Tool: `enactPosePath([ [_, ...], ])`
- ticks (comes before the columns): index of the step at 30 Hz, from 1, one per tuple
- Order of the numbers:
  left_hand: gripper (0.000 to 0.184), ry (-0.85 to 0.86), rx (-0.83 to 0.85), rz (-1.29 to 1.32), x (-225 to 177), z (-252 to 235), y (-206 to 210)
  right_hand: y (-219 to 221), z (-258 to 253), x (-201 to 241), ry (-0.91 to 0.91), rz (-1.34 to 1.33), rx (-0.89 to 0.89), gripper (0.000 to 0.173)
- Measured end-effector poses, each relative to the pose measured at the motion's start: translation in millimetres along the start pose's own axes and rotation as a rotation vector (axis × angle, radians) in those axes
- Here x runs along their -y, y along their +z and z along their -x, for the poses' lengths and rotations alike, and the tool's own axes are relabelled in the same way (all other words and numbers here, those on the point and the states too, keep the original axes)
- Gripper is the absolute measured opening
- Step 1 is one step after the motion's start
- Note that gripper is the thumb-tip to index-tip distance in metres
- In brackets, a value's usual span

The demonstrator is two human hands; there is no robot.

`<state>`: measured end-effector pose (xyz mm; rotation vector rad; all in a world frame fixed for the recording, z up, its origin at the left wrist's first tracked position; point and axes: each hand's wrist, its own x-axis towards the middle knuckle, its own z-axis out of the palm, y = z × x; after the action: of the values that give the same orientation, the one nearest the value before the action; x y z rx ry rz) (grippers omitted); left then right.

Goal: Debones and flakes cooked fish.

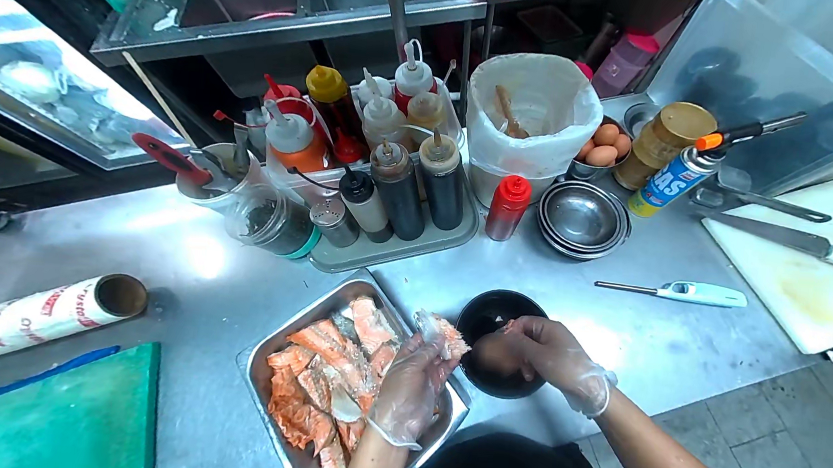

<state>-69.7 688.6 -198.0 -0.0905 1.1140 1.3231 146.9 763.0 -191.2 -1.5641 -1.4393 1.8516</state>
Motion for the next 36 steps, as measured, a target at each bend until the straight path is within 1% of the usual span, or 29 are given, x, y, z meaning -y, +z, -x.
enactPosePath([
  [2,0.027,0.002,-0.002,-0.001,0.1,-0.3,0.1,-1.8,2.0,3.9,0.002,0.076,-0.024,0.020],
  [3,0.026,0.002,-0.003,0.002,-0.4,0.3,0.2,-3.6,4.0,6.0,-0.014,0.082,-0.023,0.017],
  [5,0.025,0.005,-0.002,0.000,-1.4,1.3,0.3,-7.3,10.8,13.1,-0.052,0.044,-0.019,0.011],
  [9,0.027,0.012,0.003,-0.006,-1.5,0.5,-1.3,-12.3,22.1,27.8,-0.158,-0.061,-0.015,0.010],
  [11,0.027,0.011,-0.007,-0.005,-0.7,0.9,-3.0,-13.3,15.4,23.1,-0.133,-0.030,0.045,0.012],
  [13,0.029,0.013,0.001,-0.019,0.5,1.8,-4.8,-15.9,4.1,19.4,-0.021,-0.007,0.141,0.016],
  [14,0.029,0.014,0.010,-0.022,0.6,2.4,-4.7,-21.0,0.3,24.0,-0.001,-0.056,0.161,0.018],
  [15,0.028,0.018,0.016,-0.020,0.2,2.7,-4.0,-28.8,-0.6,37.3,-0.033,-0.124,0.152,0.021],
  [17,0.023,0.026,0.014,-0.020,-1.8,4.1,-2.3,-51.8,3.6,85.0,-0.243,-0.180,0.051,0.024],
  [18,0.021,0.033,0.018,-0.020,-2.9,5.1,-1.4,-64.5,5.0,114.2,-0.385,-0.166,-0.052,0.025],
  [20,0.020,0.048,0.028,-0.019,-5.7,5.3,0.9,-87.4,-6.7,172.6,-0.669,-0.125,-0.338,0.025],
  [22,0.023,0.053,0.030,-0.009,-11.2,4.6,6.6,-109.8,-47.2,217.5,-0.907,0.032,-0.624,0.027],
  [23,0.026,0.052,0.039,0.002,-13.8,4.1,8.7,-122.8,-75.4,231.5,-0.948,0.212,-0.713,0.029],
  [24,0.028,0.055,0.047,0.010,-16.2,4.4,10.9,-134.8,-99.1,241.7,-0.875,0.461,-0.689,0.033],
  [25,0.029,0.062,0.054,0.014,-18.7,5.2,12.6,-140.5,-118.3,249.7,-0.753,0.686,-0.612,0.034],
  [26,0.029,0.079,0.069,0.010,-22.4,5.5,13.6,-139.0,-132.0,253.6,-0.692,0.818,-0.576,0.033],
  [27,0.029,0.101,0.090,0.001,-27.6,4.8,14.8,-135.3,-136.7,256.6,-0.690,0.892,-0.555,0.037],
  [28,0.027,0.123,0.110,-0.004,-32.5,3.5,15.7,-129.4,-134.5,256.5,-0.745,0.895,-0.574,0.039],
  [30,0.024,0.155,0.124,-0.008,-39.0,2.0,15.9,-105.6,-117.4,244.4,-0.822,0.736,-0.600,0.036],
  [31,0.023,0.165,0.119,-0.009,-41.3,1.8,16.6,-87.8,-101.8,231.1,-0.799,0.625,-0.545,0.034],
  [32,0.023,0.172,0.114,-0.006,-43.2,1.1,17.8,-68.1,-84.9,213.6,-0.744,0.518,-0.419,0.030],
  [33,0.022,0.176,0.113,-0.007,-44.6,0.8,19.5,-47.6,-69.2,190.8,-0.666,0.415,-0.236,0.027],
  [34,0.021,0.178,0.115,-0.011,-45.2,0.5,21.5,-28.5,-54.0,164.8,-0.546,0.329,-0.026,0.024],
  [35,0.020,0.179,0.121,-0.019,-44.8,0.1,23.8,-11.5,-40.3,139.6,-0.408,0.250,0.147,0.026],
  [36,0.019,0.178,0.129,-0.027,-43.6,0.1,26.8,1.6,-31.7,118.2,-0.286,0.182,0.255,0.030],
])
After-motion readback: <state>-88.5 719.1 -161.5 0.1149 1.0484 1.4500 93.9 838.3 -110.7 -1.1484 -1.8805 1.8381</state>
